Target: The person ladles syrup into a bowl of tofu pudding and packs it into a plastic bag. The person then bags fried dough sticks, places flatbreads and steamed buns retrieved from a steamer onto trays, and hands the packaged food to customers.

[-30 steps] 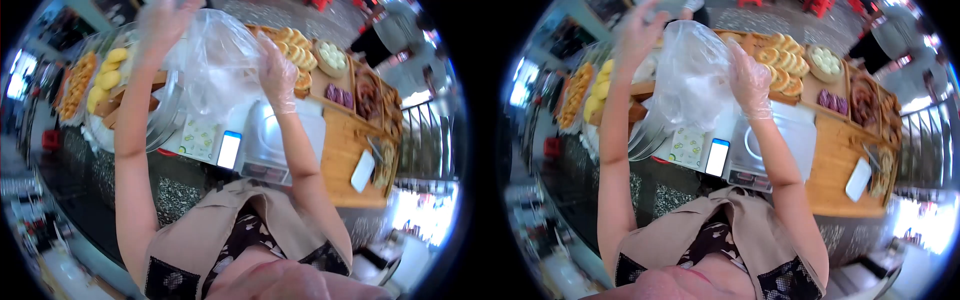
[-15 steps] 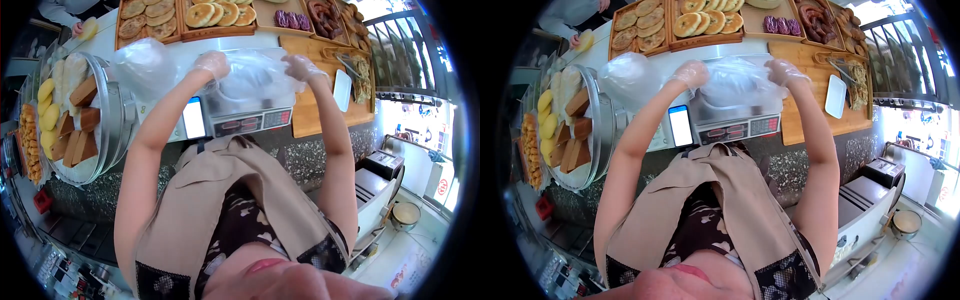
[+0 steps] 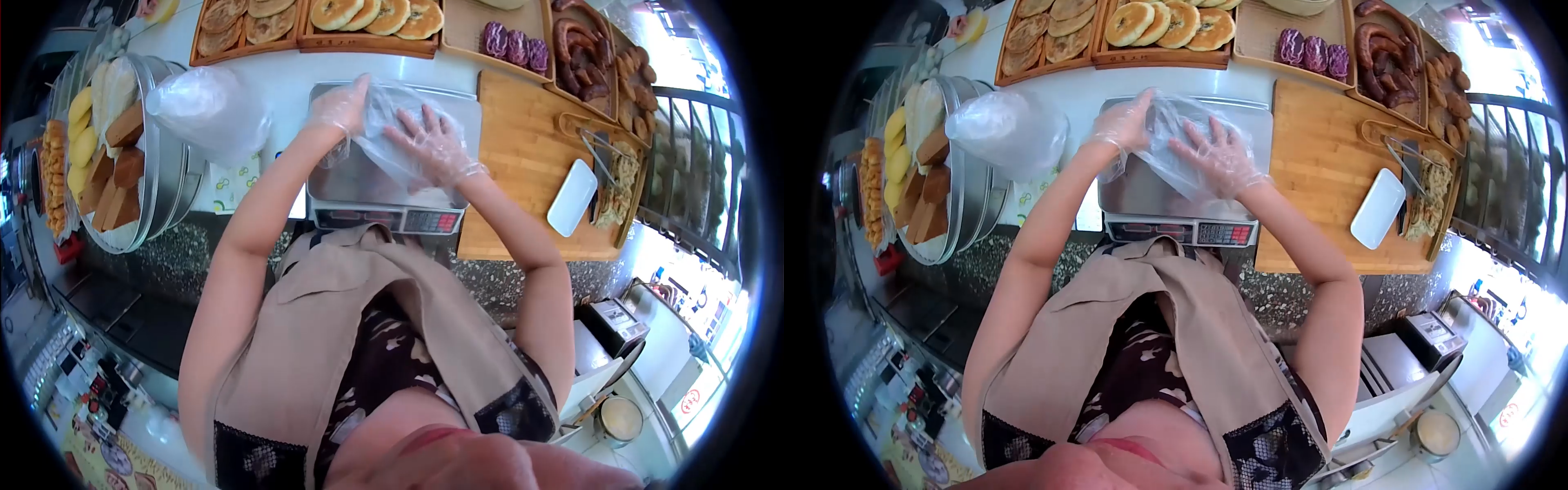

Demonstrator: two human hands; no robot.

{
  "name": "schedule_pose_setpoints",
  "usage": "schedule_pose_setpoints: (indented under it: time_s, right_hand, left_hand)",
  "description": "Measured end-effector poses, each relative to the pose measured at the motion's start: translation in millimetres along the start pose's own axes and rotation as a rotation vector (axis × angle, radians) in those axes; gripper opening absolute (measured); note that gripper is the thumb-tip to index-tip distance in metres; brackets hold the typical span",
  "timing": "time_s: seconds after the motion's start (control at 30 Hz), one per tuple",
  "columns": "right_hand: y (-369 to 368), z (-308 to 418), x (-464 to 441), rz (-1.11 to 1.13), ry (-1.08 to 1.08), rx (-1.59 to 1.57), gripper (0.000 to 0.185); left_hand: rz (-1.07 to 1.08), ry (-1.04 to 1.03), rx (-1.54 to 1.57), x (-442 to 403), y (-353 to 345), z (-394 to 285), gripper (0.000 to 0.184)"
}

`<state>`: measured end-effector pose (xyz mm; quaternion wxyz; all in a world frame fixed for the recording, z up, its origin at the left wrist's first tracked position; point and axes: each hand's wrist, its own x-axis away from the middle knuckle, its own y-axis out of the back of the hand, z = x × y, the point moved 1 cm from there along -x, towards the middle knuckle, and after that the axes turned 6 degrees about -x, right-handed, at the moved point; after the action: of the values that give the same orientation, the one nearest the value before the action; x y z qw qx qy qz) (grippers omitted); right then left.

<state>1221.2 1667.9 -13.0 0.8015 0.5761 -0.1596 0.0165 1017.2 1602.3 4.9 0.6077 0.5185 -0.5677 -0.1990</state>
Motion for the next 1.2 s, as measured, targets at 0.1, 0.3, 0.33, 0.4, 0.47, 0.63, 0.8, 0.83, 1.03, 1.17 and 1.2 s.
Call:
schedule_pose_setpoints:
  time_s: [0.1,0.3,0.33,0.4,0.47,0.63,0.8,0.83,1.03,1.17,1.2]
  right_hand:
    - [-7,-19,7,-0.042,0.089,-0.083,0.099]
    - [-19,-41,14,-0.238,0.221,-0.301,0.072]
    - [-16,-45,17,-0.245,0.170,-0.435,0.062]
    - [-1,-74,17,-0.135,-0.159,-0.975,0.049]
    - [45,-84,6,-0.057,-0.613,-1.641,0.044]
    - [148,-10,-123,-0.426,-0.453,-1.348,0.032]
    - [197,88,-287,-0.182,-0.251,-1.259,0.028]
    - [197,94,-320,-0.144,-0.218,-1.232,0.028]
    - [183,115,-510,0.008,-0.298,-1.224,0.023]
    - [152,122,-630,-0.010,-0.374,-1.237,0.019]
    - [145,126,-654,-0.047,-0.409,-1.292,0.020]
  left_hand:
    - [0.012,0.005,0.074,5,-20,9,0.088]
    - [-0.179,-0.151,0.083,22,-42,21,0.094]
    - [-0.249,-0.179,0.060,24,-48,24,0.092]
    - [-0.258,-0.157,0.073,36,-36,22,0.087]
    - [-0.242,-0.156,0.093,39,-35,24,0.086]
    - [-0.133,-0.281,0.358,50,-27,35,0.083]
    - [0.017,-0.650,0.917,112,15,115,0.069]
    - [0.117,-0.567,0.996,133,44,146,0.058]
    - [-0.725,-0.064,0.734,187,70,310,0.015]
    - [-1.025,0.049,0.429,148,59,344,0.021]
    - [-1.022,0.065,0.482,143,59,346,0.025]
